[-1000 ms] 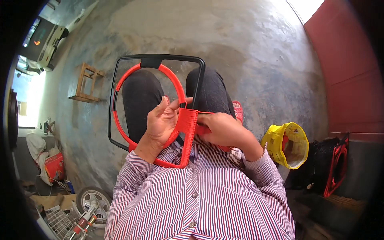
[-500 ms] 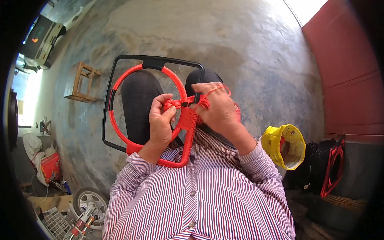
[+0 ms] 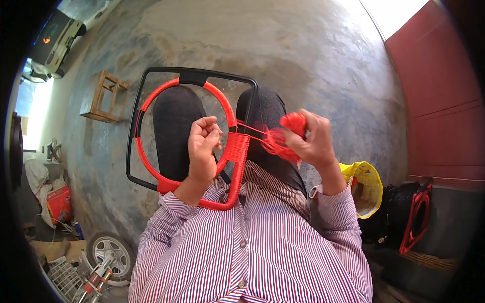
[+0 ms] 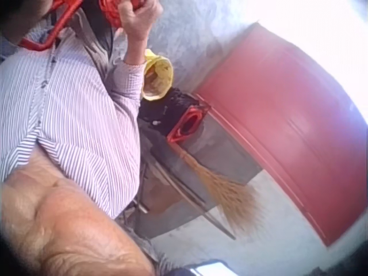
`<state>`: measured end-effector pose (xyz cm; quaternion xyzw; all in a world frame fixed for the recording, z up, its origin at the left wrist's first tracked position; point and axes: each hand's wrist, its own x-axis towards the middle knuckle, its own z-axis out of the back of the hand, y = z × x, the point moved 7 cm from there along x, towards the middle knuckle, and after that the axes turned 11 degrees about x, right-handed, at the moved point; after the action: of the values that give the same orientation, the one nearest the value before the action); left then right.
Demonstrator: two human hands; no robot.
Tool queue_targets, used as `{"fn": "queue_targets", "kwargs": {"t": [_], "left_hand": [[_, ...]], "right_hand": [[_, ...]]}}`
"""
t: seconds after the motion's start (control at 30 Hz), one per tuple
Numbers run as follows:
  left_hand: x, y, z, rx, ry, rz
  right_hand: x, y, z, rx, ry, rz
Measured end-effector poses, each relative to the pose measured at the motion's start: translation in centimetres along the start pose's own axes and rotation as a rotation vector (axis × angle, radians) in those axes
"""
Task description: Winding red string or yarn repeatedly around a circular red plastic frame held in the hands.
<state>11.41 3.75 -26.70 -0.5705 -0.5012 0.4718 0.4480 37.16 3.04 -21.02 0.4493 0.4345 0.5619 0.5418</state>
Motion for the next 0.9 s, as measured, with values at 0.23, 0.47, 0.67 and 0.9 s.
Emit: {"fn": "queue_targets", "kwargs": {"t": [0.23, 0.47, 0.67, 0.9], "left_hand": [[0.7, 2.7, -1.1, -0.242, 0.088, 0.466], [0.7, 2.9, -2.5, -0.492, 0.282, 0.526], [0.7, 3.2, -2.4, -0.535, 0.320, 0.528], [0.1, 3.4, -2.8, -0.527, 0.349, 0.593]], "right_hand": [[-2.7, -4.9, 12.2, 1.068, -0.514, 0.103], [-2.4, -10.7, 9.1, 1.005, -0.351, -0.162], [-1.0, -4.6, -5.7, 0.061, 0.247, -0.216], [-0.4, -7.5, -2.4, 0.419, 0.016, -0.267]]}}
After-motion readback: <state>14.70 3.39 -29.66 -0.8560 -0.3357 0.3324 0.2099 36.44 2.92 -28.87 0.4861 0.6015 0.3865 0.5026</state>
